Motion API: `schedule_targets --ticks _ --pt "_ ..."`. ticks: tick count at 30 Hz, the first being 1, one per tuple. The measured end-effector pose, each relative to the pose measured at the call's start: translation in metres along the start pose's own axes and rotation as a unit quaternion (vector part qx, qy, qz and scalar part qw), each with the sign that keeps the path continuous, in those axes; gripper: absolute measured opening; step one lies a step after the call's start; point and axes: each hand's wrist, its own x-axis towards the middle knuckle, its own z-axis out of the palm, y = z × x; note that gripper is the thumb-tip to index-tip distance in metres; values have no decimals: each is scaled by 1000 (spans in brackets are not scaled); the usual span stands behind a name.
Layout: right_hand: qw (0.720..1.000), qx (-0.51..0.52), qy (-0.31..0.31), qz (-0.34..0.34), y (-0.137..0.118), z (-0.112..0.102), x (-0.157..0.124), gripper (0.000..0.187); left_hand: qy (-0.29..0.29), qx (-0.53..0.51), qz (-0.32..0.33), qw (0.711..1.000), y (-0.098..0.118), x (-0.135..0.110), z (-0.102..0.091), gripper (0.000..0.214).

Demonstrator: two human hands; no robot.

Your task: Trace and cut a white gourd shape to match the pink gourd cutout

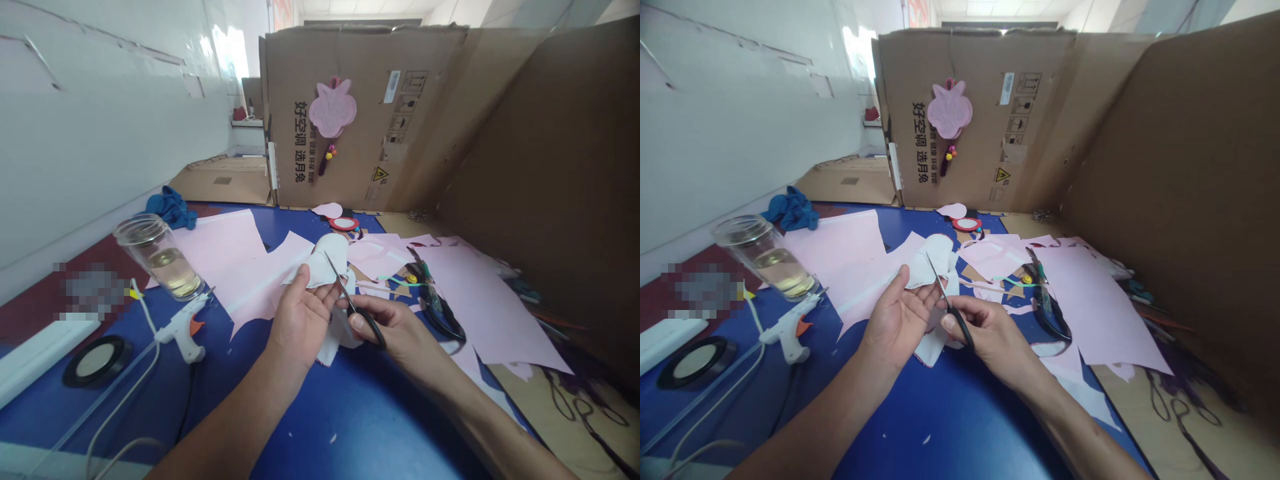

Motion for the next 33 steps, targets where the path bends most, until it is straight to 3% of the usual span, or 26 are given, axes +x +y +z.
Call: schedule_targets --ticks 8,15,22,33 --pt "1000 -11 -8 -9 1 -2 0 44 11 -4 0 1000 1 -2 3 28" --pt "1000 -8 -21 -1 -2 1 -1 50 -10 -31 15 999 4 5 -2 28" --pt "1000 -13 -17 5 -3 6 -2 56 -16 -7 69 997 11 8 0 31" --pt "999 -23 -20 -8 3 2 0 49 -31 22 67 997 10 4 1 31"
